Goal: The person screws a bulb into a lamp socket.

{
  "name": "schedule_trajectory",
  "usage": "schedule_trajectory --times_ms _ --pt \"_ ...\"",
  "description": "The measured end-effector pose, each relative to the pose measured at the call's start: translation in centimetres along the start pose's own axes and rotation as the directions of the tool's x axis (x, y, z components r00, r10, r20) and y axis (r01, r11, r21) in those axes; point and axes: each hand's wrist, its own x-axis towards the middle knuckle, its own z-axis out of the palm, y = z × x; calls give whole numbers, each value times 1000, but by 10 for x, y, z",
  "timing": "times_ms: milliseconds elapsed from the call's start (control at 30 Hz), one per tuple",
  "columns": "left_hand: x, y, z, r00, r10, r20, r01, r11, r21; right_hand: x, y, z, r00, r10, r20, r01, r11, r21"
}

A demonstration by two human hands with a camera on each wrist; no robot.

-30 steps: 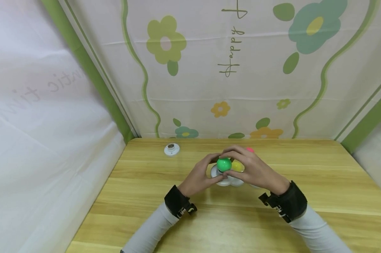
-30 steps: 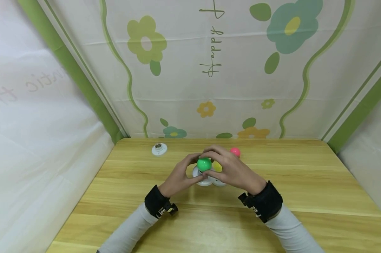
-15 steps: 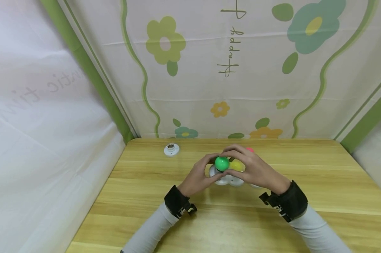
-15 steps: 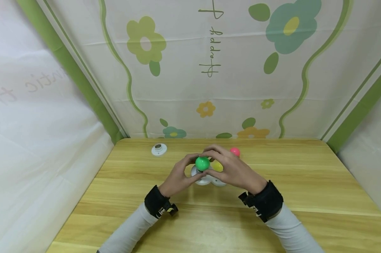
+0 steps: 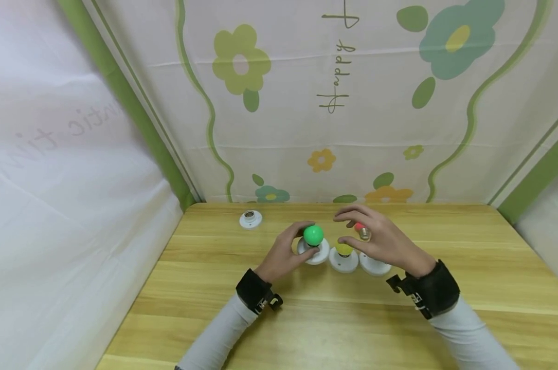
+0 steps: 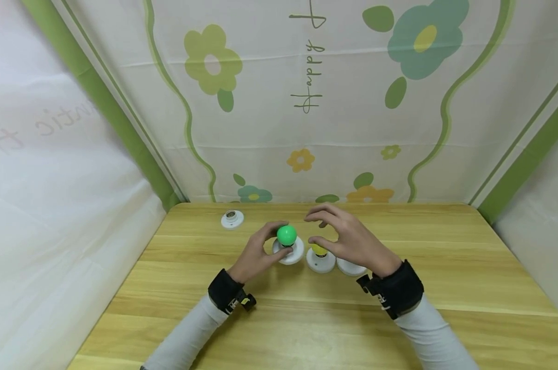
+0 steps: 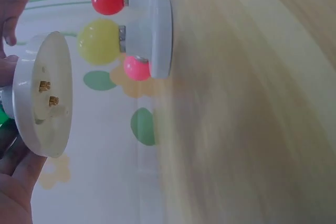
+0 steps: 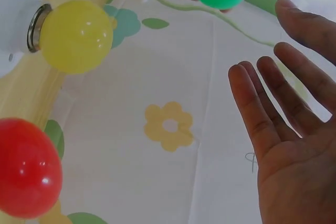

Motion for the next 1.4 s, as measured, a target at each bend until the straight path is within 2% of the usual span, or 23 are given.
schedule_trajectory --times_ms 133,333,433,667,833,1067,1400 --pt "-1 -12 0 999 -25 34 25 1000 2 -2 7 -2 999 31 13 -31 999 12" --pt "-2 -19 0 997 -42 63 42 999 -8 -6 18 -2 997 68 29 -68 998 -2" --pt "-2 -22 1 994 -74 79 76 997 -11 -8 23 -2 996 85 34 -85 996 -10" --pt "-3 -25 5 982 -148 118 151 988 -17 -13 32 0 990 126 65 -125 992 -20" --pt "-3 -27 8 978 -167 128 167 986 15 -17 39 1 986 143 81 -141 990 -28" --pt "-3 -27 11 963 -220 155 212 975 68 -20 44 3 981 175 85 -171 984 -47" --pt "-4 -28 12 948 -260 183 246 965 94 -22 48 4 978 189 89 -185 981 -51"
